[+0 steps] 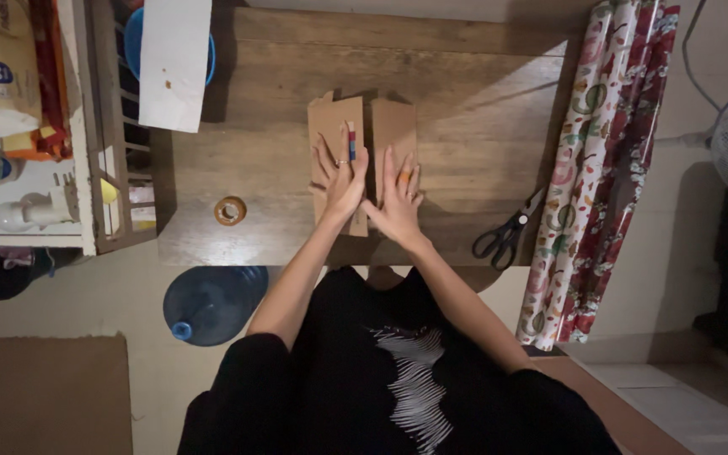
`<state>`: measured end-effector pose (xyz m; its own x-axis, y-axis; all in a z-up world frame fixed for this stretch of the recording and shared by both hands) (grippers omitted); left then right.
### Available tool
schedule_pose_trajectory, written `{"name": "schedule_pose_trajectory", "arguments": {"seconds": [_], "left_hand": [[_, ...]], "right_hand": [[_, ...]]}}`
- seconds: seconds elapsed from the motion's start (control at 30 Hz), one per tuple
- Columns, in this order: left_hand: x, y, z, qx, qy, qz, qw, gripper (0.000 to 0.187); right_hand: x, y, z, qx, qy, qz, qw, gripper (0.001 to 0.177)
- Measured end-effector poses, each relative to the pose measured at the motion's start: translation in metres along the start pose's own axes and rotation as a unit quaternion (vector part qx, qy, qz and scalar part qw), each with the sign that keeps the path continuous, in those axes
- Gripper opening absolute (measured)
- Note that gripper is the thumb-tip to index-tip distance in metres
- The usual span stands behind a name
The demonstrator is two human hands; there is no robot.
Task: The person cuts a cardboard box with scissors, folds the flaps, and secures them with tape. They then cut small pieces of tape and apply them to the box to hold the flaps in place.
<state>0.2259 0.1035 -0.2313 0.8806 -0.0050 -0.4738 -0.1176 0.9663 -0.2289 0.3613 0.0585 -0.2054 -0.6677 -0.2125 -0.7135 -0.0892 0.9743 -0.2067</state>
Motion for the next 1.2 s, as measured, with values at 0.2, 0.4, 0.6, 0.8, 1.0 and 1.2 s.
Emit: {"name": "schedule_pose_trajectory", "arguments": {"seconds": [0.2,0.4,0.6,0.8,1.0,1.2], "left_hand": [[-0.001,0.001,0.011,-0.066,0.067,-0.028,0.995,0.079],[0.002,0.000,0.012,-0.059,0.093,-0.024,0.994,0.081],[0.007,0.003,0.005,-0.041,0.114,-0.030,0.992,0.090],[0.002,-0.002,0.004,-0.026,0.093,-0.059,0.994,0.097],[0.022,-0.001,-0.002,-0.003,0.118,-0.056,0.991,0.091],[0.044,0.008,-0.016,0.098,0.131,0.017,0.986,0.087]], "right_hand": [[0.002,0.002,-0.005,-0.017,-0.032,0.007,0.999,0.126],[0.001,0.005,-0.007,-0.001,-0.076,-0.023,0.997,0.127],[0.004,0.006,-0.006,0.012,-0.084,-0.040,0.996,0.128],[0.011,0.004,0.005,-0.009,-0.071,-0.017,0.997,0.128],[0.015,-0.001,0.017,0.034,-0.072,-0.008,0.997,0.130],[0.013,0.010,0.024,0.014,-0.090,-0.005,0.996,0.126]]}}
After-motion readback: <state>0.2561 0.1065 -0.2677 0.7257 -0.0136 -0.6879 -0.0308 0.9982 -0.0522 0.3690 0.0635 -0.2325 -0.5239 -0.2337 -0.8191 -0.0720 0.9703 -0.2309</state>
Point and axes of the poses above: each hand's wrist, its own y-axis towards the middle knuckle, its own x-axis out of the palm, z = x × y, the point moved 1 cm from there along y, towards the middle knuckle, and after that the axes turned 2 degrees about -x, right-handed, at the moved point
